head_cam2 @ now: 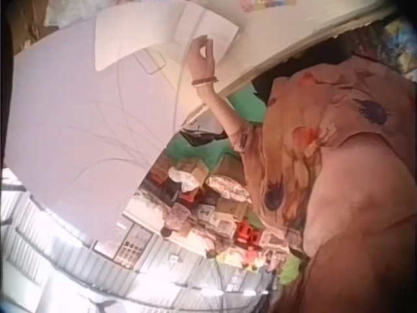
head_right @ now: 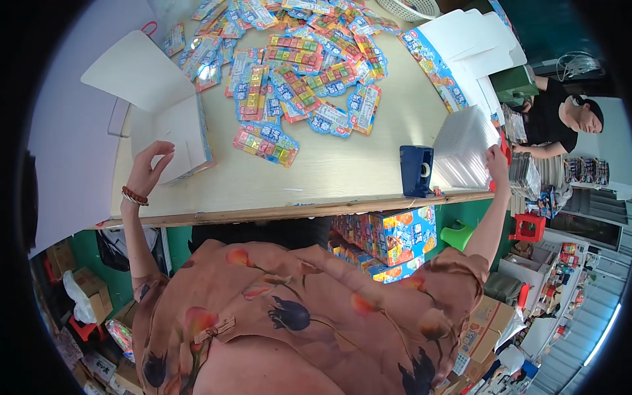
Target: Gathering small snack pouches from a table, stacking them, and placing them into cardboard display boxes.
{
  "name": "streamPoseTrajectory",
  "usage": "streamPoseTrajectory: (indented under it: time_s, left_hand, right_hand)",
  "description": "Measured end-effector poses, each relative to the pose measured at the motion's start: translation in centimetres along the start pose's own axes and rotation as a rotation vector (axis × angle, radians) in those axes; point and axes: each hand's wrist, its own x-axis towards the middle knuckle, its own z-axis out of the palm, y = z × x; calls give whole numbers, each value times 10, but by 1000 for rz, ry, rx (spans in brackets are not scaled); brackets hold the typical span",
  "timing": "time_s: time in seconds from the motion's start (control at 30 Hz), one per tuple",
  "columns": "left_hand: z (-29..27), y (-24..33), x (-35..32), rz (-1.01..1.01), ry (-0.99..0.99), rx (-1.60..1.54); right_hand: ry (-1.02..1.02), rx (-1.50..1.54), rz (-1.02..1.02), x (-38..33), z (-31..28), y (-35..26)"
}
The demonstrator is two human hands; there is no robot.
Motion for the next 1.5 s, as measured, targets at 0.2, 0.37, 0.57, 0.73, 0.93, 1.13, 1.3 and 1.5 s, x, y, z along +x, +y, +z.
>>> streamPoseTrajectory:
  time_s: [0.2,0.37,0.57,0.73,0.93,1.13,1.3,1.5]
  left_hand:
    - [-11,4,-20,-80,50,7]
    - [-1,25,-3,112,205,9]
    - [10,73,8,355,485,103]
    - [14,67,1,502,795,131]
    - [-10,23,-9,86,988,-265]
    - [7,1,4,-256,857,-136]
    - [24,-26,19,-381,511,300]
    - [49,-45,13,-656,173,717]
  right_hand:
    - [629,-524,-174,6,-59,-117]
    - [979,-538,-583,-8,-60,-210]
    - [478,255,-1146,-66,-3,-394]
    - [473,628,-1727,-122,55,-538]
    - [413,1164,-1149,-97,67,-589]
    - [751,1319,-1206,-157,12,-563]
    - [1076,1285,-1663,-220,-53,-537]
    - [1477,1076,-1883,-233,-109,-518]
